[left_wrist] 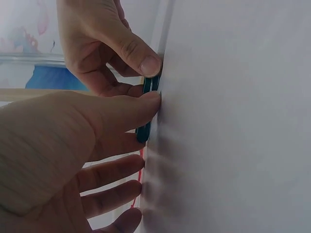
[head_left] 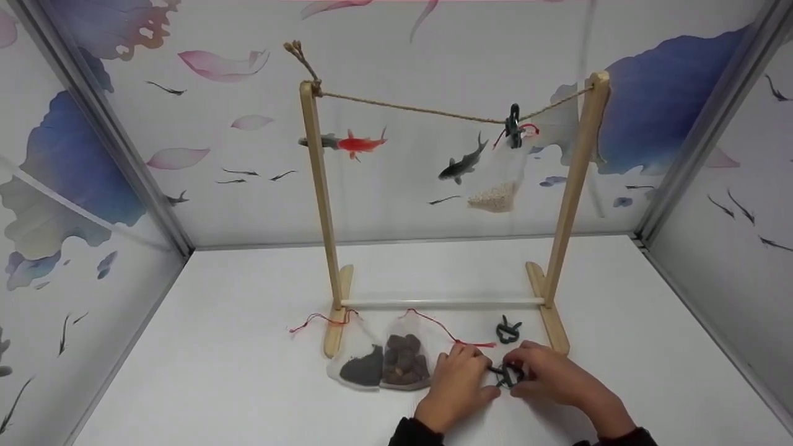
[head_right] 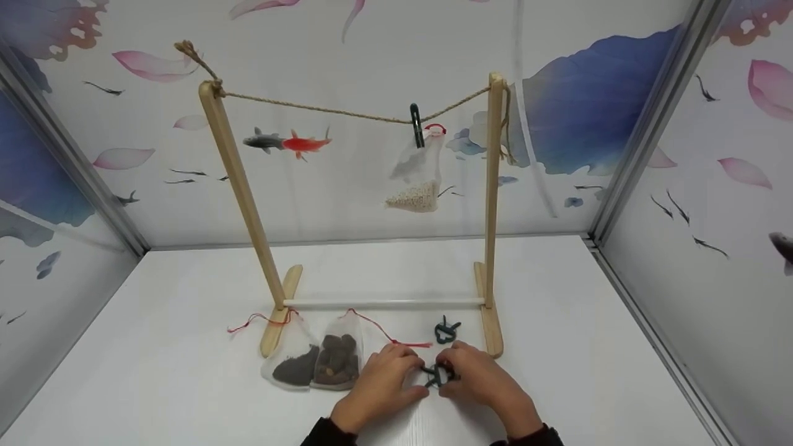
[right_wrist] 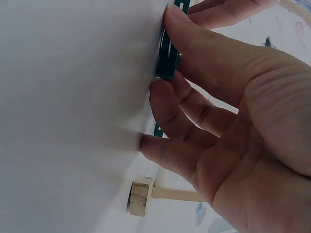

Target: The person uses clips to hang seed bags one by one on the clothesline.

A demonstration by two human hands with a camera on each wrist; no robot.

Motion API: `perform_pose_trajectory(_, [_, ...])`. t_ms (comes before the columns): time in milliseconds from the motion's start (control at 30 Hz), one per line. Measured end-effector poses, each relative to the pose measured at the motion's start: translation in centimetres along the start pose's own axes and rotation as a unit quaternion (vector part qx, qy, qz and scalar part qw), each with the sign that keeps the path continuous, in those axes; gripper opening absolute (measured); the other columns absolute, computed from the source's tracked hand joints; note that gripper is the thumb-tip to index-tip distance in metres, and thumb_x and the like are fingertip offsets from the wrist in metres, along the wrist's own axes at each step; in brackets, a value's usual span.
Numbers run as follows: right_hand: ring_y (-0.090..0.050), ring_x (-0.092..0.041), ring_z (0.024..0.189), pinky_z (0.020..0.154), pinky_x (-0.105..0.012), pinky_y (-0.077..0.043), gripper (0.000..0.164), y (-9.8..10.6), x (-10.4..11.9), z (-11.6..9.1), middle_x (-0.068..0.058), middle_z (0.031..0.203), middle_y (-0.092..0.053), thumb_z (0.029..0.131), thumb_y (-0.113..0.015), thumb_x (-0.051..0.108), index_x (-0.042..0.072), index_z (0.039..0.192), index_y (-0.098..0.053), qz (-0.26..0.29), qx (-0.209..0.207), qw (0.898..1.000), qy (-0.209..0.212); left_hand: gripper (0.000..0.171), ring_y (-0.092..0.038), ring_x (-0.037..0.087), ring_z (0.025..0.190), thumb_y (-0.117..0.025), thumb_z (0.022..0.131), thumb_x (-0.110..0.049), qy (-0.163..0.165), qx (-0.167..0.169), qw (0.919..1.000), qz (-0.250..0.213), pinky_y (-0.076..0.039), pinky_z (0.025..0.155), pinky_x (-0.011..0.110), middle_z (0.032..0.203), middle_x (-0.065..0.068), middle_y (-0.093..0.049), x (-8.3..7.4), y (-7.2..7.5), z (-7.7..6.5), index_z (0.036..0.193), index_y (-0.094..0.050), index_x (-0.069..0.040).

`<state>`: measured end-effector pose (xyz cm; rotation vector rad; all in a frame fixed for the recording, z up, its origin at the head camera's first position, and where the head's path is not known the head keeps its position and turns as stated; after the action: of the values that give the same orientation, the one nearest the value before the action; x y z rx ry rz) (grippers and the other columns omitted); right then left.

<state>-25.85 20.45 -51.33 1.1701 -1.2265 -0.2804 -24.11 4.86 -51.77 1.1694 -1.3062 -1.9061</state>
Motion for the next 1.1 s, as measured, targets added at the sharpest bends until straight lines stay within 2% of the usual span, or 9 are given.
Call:
perform_pose_trajectory(200, [-0.053,-0.01,0.078,0.068,-0.029,-0.048,0.04,0.05,-0.08,-0.02,0.003,0.097,-0.06,0.08,-0.087,0.02,0.006,0.114,-0.071,0.0,0.001,1.0,-0.006,0.038,-0.053,0.012,0.112,-0.078,0.085,-0.045,0.003,0.012,0.9999,-0.006,-0.043,0.082,0.033,0.116,-0.008,-0.063,0.1,-0.11,0.1,0.113,-0.075,-0.02])
perform_pose_trajectory(400, [-0.054,-0.01,0.077,0.066,-0.029,-0.048,0.041,-0.05,-0.01,-0.06,0.002,0.096,-0.06,0.082,-0.086,0.023,0.004,0.114,-0.07,0.01,0.005,1.0,0.019,0.044,-0.053,0.012,0.112,-0.079,0.081,-0.051,0.005,0.017,0.9998,0.004,-0.044,0.083,0.034,0.116,-0.007,-0.062,0.18,-0.13,0.08,0.111,-0.074,-0.019])
perform_pose_trajectory(533, [-0.056,-0.01,0.079,0.067,-0.028,-0.049,0.042,-0.14,-0.07,-0.06,0.003,0.096,-0.059,0.083,-0.085,0.027,0.006,0.115,-0.07,0.015,0.01,1.0,0.016,0.043,-0.053,0.011,0.112,-0.078,0.082,-0.05,0.007,0.022,0.9997,-0.009,-0.045,0.083,0.034,0.117,-0.008,-0.063,0.32,-0.03,0.11,0.112,-0.074,-0.019])
perform_pose_trajectory(833, [-0.057,-0.012,0.082,0.07,-0.031,-0.05,0.043,-0.14,-0.24,-0.13,0.002,0.101,-0.062,0.085,-0.083,0.03,0.007,0.118,-0.067,0.018,0.014,1.0,0.006,0.041,-0.055,0.011,0.11,-0.078,0.084,-0.045,0.003,0.018,0.9989,-0.042,-0.045,0.081,0.033,0.114,-0.007,-0.065,0.52,0.4,0.04,0.113,-0.075,-0.017])
perform_pose_trajectory(1100, [-0.059,-0.013,0.082,0.071,-0.031,-0.051,0.042,-0.04,-0.19,-0.1,0.002,0.098,-0.064,0.084,-0.084,0.025,0.006,0.118,-0.067,0.031,0.011,0.999,0.002,0.034,-0.057,0.012,0.109,-0.076,0.09,-0.039,-0.003,0.006,0.9989,-0.046,-0.047,0.081,0.033,0.112,-0.005,-0.068,0.68,0.56,0.03,0.114,-0.074,-0.016])
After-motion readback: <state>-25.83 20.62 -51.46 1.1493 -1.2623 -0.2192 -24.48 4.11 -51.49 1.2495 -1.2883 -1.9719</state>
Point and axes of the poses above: each hand's wrist, its own z-axis towards the middle knuckle, its own y-axis out of the back of the hand, x = y × z, the point moved 6 cm from there along z, towards the middle knuckle
